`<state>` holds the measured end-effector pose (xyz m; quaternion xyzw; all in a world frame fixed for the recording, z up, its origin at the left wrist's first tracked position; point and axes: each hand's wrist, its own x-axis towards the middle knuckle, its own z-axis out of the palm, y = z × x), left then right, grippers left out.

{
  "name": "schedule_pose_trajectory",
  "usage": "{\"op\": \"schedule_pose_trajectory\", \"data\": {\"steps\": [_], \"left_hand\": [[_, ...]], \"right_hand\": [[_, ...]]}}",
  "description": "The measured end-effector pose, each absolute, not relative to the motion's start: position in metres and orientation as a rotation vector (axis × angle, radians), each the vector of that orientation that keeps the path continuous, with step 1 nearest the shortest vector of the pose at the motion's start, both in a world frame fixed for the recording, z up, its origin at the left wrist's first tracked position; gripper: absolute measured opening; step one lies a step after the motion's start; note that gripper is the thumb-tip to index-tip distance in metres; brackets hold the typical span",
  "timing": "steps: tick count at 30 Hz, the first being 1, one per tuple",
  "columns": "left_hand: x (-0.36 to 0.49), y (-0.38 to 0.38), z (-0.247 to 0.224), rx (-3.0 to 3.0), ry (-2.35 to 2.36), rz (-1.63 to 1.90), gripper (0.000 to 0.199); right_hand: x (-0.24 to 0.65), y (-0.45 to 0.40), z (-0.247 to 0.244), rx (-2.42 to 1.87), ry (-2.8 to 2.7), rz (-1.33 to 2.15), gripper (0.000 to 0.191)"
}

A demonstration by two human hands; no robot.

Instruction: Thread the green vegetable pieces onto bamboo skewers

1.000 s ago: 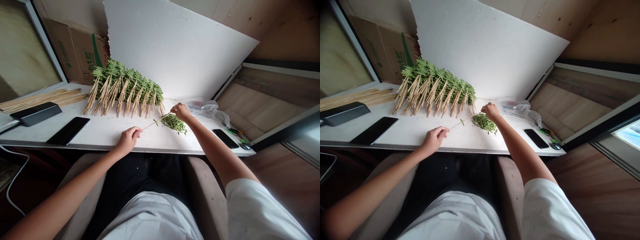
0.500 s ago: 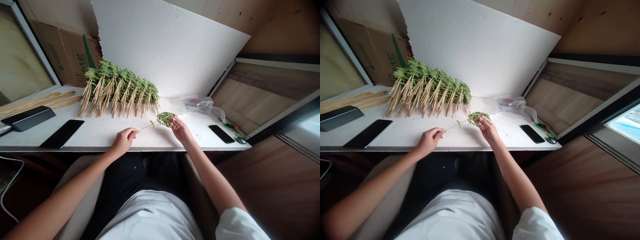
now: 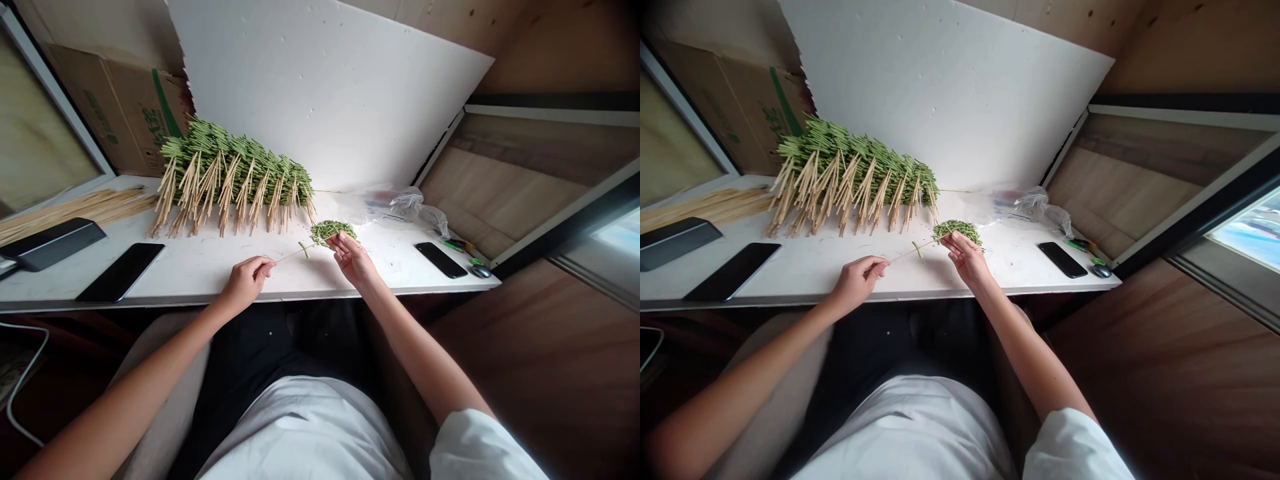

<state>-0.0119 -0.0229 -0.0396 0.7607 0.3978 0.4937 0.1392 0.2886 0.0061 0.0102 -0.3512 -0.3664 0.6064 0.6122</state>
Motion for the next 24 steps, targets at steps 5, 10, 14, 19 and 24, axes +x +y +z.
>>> {"op": "schedule_pose_trajectory", "data": {"steps": [5,10,14,19,24], "left_hand": [[-0.0124,-0.0217,-0.0418,2.197,1.155,1.425,0.024],[-0.0128,-0.0212,-0.0433,2.202,1.152,1.421,0.025],[-0.0131,-0.0209,-0.0438,2.198,1.146,1.42,0.024],[-0.0123,-0.0216,-0.0426,2.232,1.134,1.411,0.024],[-0.0121,-0.0221,-0.0421,2.266,1.1,1.418,0.023]], "right_hand": [[0.2869,0.0049,0.0088,-0.854,-0.902,1.351,0.041],[0.2875,0.0051,0.0075,-0.896,-0.966,1.294,0.045],[0.2888,0.0049,0.0068,-0.906,-0.999,1.264,0.044],[0.293,0.0072,0.0051,-0.905,-0.98,1.219,0.038],[0.2943,0.0081,0.0053,-0.9,-0.977,1.202,0.035]]}}
